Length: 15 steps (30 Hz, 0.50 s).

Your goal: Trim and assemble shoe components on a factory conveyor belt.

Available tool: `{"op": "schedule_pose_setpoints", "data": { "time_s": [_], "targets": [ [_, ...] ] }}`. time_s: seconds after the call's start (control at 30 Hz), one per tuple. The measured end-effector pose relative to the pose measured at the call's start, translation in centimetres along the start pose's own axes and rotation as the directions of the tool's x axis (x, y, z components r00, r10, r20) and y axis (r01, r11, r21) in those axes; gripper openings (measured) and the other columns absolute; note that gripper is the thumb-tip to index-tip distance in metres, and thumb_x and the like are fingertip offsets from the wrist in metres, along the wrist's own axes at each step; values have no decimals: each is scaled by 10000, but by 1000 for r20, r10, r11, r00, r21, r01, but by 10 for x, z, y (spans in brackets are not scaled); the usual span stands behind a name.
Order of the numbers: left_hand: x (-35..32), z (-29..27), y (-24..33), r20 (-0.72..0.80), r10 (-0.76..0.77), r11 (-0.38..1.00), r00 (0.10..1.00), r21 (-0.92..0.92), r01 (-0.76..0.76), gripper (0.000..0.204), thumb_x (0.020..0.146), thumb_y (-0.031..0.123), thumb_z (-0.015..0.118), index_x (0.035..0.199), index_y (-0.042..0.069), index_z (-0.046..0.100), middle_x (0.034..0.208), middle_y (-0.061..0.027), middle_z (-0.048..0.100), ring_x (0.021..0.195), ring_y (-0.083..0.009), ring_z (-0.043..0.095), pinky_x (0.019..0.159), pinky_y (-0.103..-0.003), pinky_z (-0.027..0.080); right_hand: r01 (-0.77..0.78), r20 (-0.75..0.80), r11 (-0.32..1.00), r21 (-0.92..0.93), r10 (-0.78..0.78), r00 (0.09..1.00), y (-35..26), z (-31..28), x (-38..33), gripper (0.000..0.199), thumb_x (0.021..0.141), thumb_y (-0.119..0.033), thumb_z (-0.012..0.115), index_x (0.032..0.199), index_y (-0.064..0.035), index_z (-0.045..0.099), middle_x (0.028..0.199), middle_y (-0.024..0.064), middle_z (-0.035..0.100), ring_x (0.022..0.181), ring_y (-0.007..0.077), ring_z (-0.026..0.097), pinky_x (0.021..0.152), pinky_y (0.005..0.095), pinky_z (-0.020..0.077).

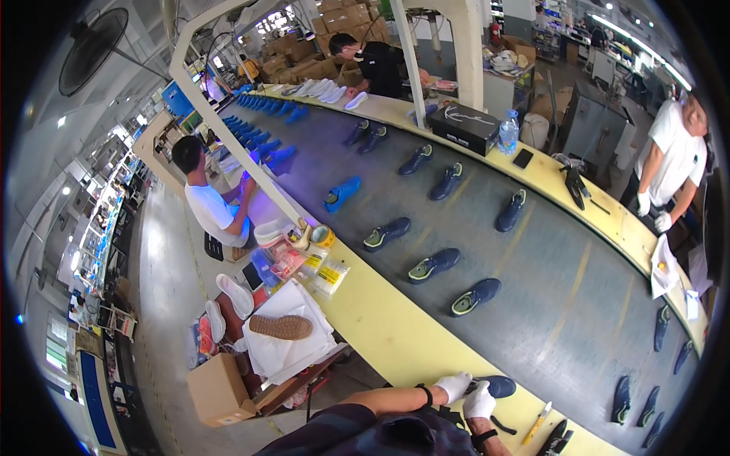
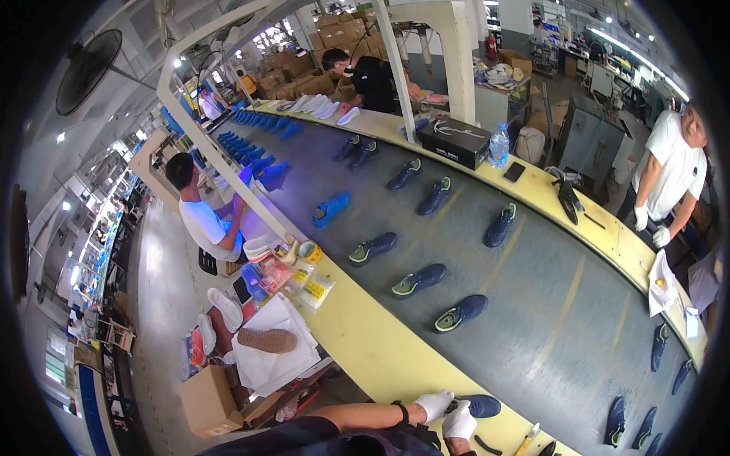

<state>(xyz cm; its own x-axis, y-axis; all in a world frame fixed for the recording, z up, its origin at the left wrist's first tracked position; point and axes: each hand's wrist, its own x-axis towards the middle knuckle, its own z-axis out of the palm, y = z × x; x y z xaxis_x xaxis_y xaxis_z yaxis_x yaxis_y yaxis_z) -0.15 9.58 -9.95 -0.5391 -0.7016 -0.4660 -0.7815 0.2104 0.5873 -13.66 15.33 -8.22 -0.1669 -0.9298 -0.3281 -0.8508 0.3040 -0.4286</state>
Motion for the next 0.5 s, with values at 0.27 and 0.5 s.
{"op": "schedule_pose_setpoints", "data": {
  "time_s": [0.27, 0.5],
  "targets": [
    [-1, 0, 2, 41, -43, 998, 998, 51, 41, 403, 935, 283, 682, 1208, 3, 584, 1183, -274, 678, 1019, -432, 716, 862, -524, 585, 21, -3, 990, 136, -21, 1000, -1, -5, -9, 225, 924, -88, 572, 1120, -2, 501, 826, 305, 702, 795, 521, 690, 713, 601, 534],
    [-2, -4, 2, -43, -62, 997, 997, 50, 64, 409, 914, 279, 723, 1219, 35, 604, 1193, -264, 681, 1064, -439, 702, 912, -525, 568, 92, 215, 989, -116, -66, 974, 2, -18, 19, 331, 885, -173, 678, 1135, -1, 545, 854, 288, 717, 824, 473, 723, 720, 557, 570]
  ]
}}
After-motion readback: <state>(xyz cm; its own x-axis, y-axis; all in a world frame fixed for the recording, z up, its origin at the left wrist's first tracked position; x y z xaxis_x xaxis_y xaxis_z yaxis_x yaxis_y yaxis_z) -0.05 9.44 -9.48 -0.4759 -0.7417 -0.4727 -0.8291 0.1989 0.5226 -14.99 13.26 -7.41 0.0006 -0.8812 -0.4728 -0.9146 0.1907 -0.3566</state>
